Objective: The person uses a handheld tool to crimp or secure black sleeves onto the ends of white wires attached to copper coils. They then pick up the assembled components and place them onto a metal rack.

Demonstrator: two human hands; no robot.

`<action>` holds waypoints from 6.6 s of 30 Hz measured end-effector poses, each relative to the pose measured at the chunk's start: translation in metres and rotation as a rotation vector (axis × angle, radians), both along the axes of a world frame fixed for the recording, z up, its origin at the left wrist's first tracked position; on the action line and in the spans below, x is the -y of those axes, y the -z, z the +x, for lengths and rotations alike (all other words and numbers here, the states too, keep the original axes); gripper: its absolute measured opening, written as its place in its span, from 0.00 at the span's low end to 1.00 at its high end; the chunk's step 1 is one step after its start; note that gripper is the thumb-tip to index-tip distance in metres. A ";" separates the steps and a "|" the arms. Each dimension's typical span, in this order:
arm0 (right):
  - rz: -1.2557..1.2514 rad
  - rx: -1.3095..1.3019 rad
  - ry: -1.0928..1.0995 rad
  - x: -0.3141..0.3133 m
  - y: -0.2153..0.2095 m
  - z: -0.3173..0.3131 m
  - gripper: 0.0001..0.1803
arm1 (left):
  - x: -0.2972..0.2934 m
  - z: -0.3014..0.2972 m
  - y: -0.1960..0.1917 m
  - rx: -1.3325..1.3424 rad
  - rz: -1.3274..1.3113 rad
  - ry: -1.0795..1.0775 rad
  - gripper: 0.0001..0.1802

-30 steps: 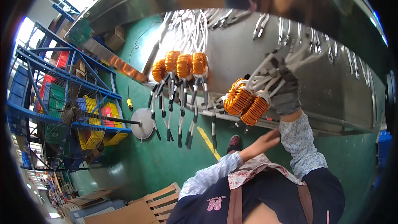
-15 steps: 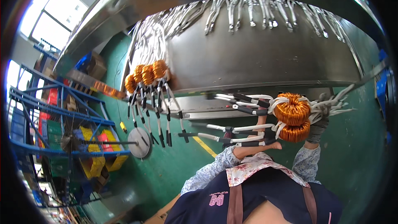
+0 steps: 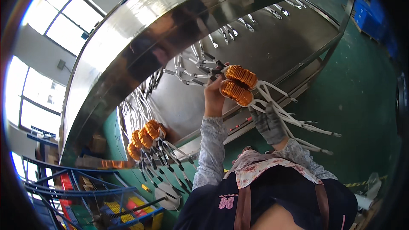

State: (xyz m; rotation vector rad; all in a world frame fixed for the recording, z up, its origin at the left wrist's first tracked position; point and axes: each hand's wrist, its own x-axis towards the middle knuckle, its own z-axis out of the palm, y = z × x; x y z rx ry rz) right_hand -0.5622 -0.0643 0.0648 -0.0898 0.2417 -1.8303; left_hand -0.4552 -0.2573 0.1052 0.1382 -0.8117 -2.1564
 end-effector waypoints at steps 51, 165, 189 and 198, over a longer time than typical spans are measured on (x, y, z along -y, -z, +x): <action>0.005 -2.450 -0.081 0.024 -0.131 0.118 0.15 | -0.129 0.207 0.004 0.547 -0.268 -0.146 0.25; 0.763 -2.289 0.332 -0.058 0.016 -0.007 0.16 | -0.139 0.198 0.011 0.954 -0.660 -0.489 0.38; 0.309 -0.310 -1.199 0.293 0.018 0.376 0.21 | -0.075 0.402 -0.004 1.126 -1.106 -0.780 0.04; -0.011 -0.545 -1.059 0.286 0.000 0.411 0.11 | -0.099 0.417 0.002 1.108 -0.981 -0.729 0.05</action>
